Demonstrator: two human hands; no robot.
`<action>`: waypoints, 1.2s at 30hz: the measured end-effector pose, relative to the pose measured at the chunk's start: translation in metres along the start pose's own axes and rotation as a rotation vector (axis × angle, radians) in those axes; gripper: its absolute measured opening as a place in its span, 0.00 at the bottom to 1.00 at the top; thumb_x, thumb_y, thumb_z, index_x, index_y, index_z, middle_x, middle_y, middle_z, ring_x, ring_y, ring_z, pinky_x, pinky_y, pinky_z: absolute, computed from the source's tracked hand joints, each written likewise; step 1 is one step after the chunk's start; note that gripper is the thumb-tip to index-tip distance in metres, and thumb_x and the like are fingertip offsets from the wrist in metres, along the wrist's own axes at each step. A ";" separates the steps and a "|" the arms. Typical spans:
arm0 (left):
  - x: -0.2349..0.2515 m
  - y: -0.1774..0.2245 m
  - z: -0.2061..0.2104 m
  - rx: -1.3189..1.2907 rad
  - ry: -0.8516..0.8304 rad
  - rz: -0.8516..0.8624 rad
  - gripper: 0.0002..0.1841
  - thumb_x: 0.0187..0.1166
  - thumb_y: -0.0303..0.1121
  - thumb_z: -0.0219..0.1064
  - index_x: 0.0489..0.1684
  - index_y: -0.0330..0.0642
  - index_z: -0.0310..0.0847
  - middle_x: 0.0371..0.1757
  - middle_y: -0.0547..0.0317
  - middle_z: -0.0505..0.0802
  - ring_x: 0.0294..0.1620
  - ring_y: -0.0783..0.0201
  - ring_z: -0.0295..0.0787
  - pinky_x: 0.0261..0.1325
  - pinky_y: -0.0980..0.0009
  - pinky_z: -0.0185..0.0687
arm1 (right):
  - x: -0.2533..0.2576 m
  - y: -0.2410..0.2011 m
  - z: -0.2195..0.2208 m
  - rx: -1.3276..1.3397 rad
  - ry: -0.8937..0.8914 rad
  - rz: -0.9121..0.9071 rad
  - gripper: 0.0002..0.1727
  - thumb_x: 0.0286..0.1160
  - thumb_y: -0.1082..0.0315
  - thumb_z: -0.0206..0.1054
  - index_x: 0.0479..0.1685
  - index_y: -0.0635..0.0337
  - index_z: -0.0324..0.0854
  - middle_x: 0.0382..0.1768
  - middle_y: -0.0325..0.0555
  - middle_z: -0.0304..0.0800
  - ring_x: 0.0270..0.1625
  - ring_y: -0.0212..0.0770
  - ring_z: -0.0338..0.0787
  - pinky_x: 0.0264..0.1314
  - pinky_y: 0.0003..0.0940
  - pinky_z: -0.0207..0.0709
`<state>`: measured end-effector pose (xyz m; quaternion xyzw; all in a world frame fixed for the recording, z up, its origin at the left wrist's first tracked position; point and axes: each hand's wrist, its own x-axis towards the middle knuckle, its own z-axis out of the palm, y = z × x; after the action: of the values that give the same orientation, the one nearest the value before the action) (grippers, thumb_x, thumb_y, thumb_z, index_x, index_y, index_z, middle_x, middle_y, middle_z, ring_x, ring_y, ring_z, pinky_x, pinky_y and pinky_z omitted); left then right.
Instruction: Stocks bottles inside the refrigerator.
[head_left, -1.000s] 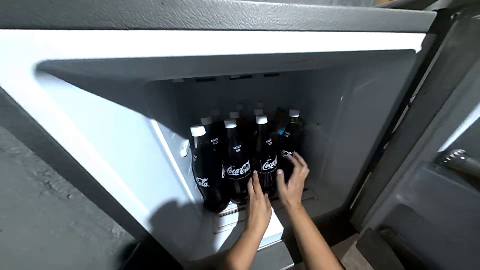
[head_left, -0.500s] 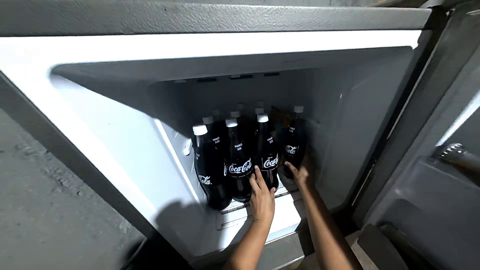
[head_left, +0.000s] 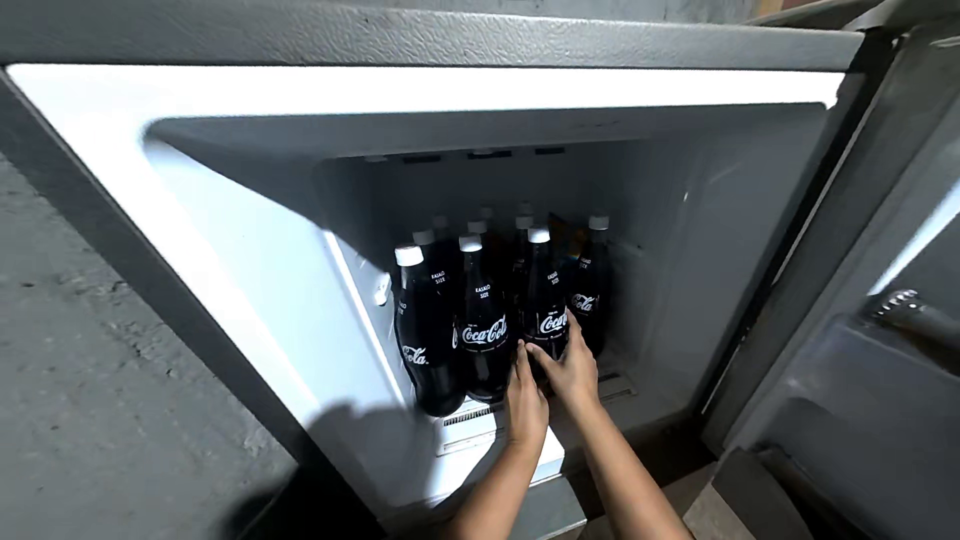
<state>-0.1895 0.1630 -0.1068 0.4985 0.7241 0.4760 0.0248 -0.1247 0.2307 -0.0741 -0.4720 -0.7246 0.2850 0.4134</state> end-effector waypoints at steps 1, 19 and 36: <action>0.001 0.003 0.002 -0.004 -0.025 -0.004 0.39 0.74 0.10 0.60 0.90 0.29 0.54 0.85 0.34 0.72 0.77 0.45 0.81 0.76 0.60 0.77 | 0.000 0.003 -0.003 -0.005 0.020 -0.004 0.56 0.67 0.43 0.78 0.93 0.58 0.54 0.77 0.57 0.80 0.66 0.59 0.89 0.66 0.62 0.80; 0.027 0.021 0.019 0.091 -0.163 -0.049 0.44 0.75 0.13 0.62 0.95 0.34 0.41 0.85 0.30 0.70 0.79 0.43 0.77 0.80 0.61 0.74 | 0.006 0.027 -0.005 -0.012 0.127 -0.018 0.54 0.67 0.53 0.82 0.94 0.53 0.54 0.87 0.80 0.47 0.81 0.73 0.71 0.75 0.52 0.78; -0.006 -0.036 -0.049 0.868 0.185 0.360 0.45 0.64 0.07 0.66 0.86 0.57 0.72 0.87 0.43 0.73 0.85 0.27 0.64 0.81 0.31 0.58 | -0.024 0.034 0.008 -0.176 0.153 -0.046 0.54 0.60 0.69 0.84 0.92 0.48 0.58 0.92 0.75 0.38 0.64 0.75 0.86 0.56 0.55 0.88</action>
<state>-0.2366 0.1238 -0.1085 0.5356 0.7575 0.1688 -0.3331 -0.1115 0.2222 -0.1136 -0.5102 -0.7238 0.1735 0.4309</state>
